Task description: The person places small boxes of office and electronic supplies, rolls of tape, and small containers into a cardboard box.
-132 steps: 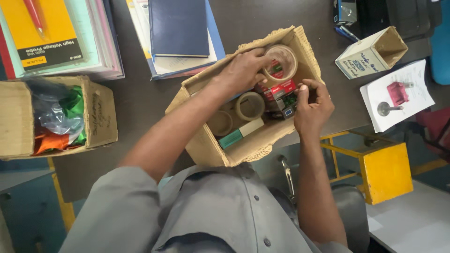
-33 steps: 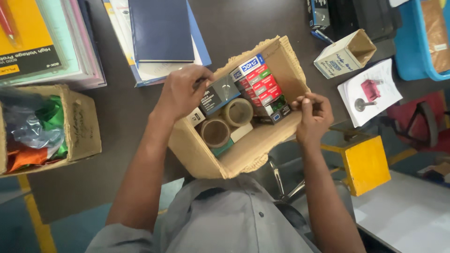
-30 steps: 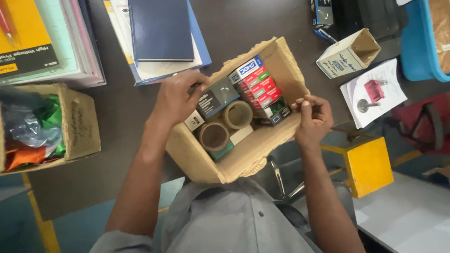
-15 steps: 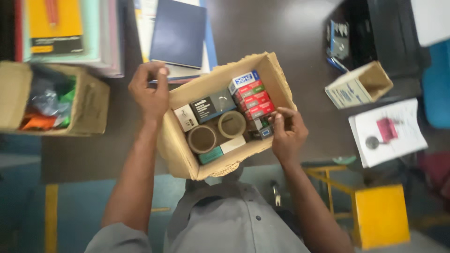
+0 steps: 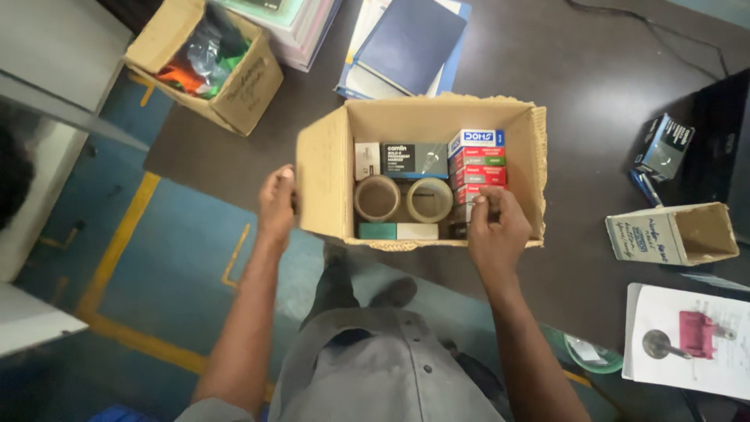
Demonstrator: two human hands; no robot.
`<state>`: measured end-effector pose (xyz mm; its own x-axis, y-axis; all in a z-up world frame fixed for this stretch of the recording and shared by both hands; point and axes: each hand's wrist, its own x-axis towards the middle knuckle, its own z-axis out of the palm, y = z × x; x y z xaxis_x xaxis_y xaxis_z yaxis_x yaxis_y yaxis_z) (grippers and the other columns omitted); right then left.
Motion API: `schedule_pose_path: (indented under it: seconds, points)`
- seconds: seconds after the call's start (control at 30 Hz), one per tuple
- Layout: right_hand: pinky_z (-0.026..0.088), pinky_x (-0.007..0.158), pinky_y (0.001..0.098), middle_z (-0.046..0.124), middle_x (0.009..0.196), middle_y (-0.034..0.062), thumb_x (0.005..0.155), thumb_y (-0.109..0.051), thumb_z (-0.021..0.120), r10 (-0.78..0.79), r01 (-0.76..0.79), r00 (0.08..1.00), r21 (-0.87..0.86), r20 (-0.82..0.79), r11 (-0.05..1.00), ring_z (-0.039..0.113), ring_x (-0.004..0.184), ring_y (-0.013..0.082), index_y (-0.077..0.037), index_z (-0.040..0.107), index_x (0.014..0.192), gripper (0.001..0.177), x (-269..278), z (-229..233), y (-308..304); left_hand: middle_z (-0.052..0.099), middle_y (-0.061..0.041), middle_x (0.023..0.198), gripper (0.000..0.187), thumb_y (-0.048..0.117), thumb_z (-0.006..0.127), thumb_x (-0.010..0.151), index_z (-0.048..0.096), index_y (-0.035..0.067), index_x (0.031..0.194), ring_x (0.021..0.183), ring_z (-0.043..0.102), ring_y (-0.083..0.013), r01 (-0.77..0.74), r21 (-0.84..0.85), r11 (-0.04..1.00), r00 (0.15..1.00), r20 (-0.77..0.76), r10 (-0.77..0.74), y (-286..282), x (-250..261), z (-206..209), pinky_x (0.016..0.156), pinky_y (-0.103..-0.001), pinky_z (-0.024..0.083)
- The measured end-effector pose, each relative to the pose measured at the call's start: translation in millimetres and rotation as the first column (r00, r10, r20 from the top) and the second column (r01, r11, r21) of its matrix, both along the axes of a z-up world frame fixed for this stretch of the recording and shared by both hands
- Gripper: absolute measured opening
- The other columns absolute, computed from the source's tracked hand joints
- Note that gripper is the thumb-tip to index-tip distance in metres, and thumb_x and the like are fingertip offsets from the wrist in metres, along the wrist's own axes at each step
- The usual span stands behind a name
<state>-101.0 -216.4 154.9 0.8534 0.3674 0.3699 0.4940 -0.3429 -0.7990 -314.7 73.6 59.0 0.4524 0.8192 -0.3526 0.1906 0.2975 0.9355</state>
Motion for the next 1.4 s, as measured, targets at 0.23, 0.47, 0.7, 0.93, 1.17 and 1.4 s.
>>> schedule_pose_path:
  seconds: [0.23, 0.47, 0.7, 0.93, 1.17, 1.4]
  points:
    - [0.053, 0.073, 0.0296, 0.07, 0.088, 0.0087, 0.097, -0.002, 0.067, 0.005, -0.005, 1.0, 0.011, 0.017, 1.0, 0.065, 0.075, 0.0147, -0.002, 0.069, 0.105, 0.009, -2.9, 1.5, -5.7, 0.07, -0.01, 0.12, 0.051, 0.033, 0.058, 0.101, 0.059, -0.004, 0.136, 0.107, 0.068, -0.016, 0.016, 0.053, 0.998, 0.881, 0.472, -0.039, -11.8, -16.0, 77.0, 0.095, -0.03, 0.054]
    - [0.053, 0.073, 0.0286, 0.069, 0.086, 0.0071, 0.098, -0.001, 0.067, 0.001, 0.001, 0.999, 0.039, -0.04, 0.999, 0.064, 0.075, 0.0127, -0.001, 0.068, 0.106, 0.008, -2.5, -2.2, -5.9, 0.068, -0.012, 0.124, 0.05, 0.029, 0.055, 0.107, 0.056, -0.007, 0.142, 0.106, 0.064, -0.017, 0.171, 0.187, 0.967, 0.795, 0.553, -0.247, -21.9, -2.2, 123.7, 0.098, -0.032, 0.052]
    - [0.052, 0.071, 0.0288, 0.068, 0.084, 0.0076, 0.098, -0.001, 0.068, -0.043, 0.043, 0.999, 0.024, -0.002, 0.999, 0.063, 0.073, 0.0133, -0.001, 0.07, 0.107, 0.009, -0.3, 1.0, -1.8, 0.067, -0.01, 0.122, 0.046, 0.013, 0.07, 0.095, 0.056, 0.001, 0.137, 0.11, 0.066, -0.017, 0.062, 0.347, 0.936, 0.954, 0.256, -0.158, 4.9, 10.5, 120.5, 0.095, -0.031, 0.055]
    - [0.054, 0.073, 0.0296, 0.072, 0.091, 0.0094, 0.1, -0.002, 0.068, -0.073, 0.072, 0.997, -0.071, -0.017, 0.995, 0.068, 0.077, 0.0144, -0.001, 0.069, 0.11, 0.011, -3.1, 6.5, 15.9, 0.061, -0.015, 0.128, 0.054, 0.021, 0.078, 0.084, 0.063, 0.013, 0.135, 0.109, 0.067, -0.0306, 0.52, 0.555, 0.65, 0.843, -0.458, -0.283, 27.2, -0.2, 113.3, 0.092, -0.044, 0.053]
    - [0.053, 0.074, 0.0293, 0.071, 0.092, 0.0105, 0.102, -0.001, 0.068, -0.189, 0.193, 0.981, -0.097, 0.049, 0.976, 0.066, 0.08, 0.0159, 0.002, 0.069, 0.111, 0.01, -10.6, 12.3, 20.8, 0.059, -0.018, 0.136, 0.047, 0.023, 0.076, 0.088, 0.064, 0.009, 0.131, 0.126, 0.058, -0.0379, 0.523, 0.625, 0.58, 0.851, -0.347, -0.395, 66.7, 29.8, 77.2, 0.104, -0.047, 0.048]
    - [0.055, 0.079, 0.0283, 0.071, 0.095, 0.0086, 0.102, -0.001, 0.064, -0.359, 0.359, 0.931, -0.005, -0.071, 0.933, 0.068, 0.086, 0.0164, 0.001, 0.069, 0.111, 0.01, -17.3, 4.8, 29.8, 0.056, -0.018, 0.145, 0.049, 0.021, 0.075, 0.093, 0.06, 0.008, 0.139, 0.135, 0.056, -0.0389, 0.527, 0.676, 0.515, 0.808, -0.211, -0.55, 92.8, 77.6, 74.1, 0.111, -0.049, 0.046]
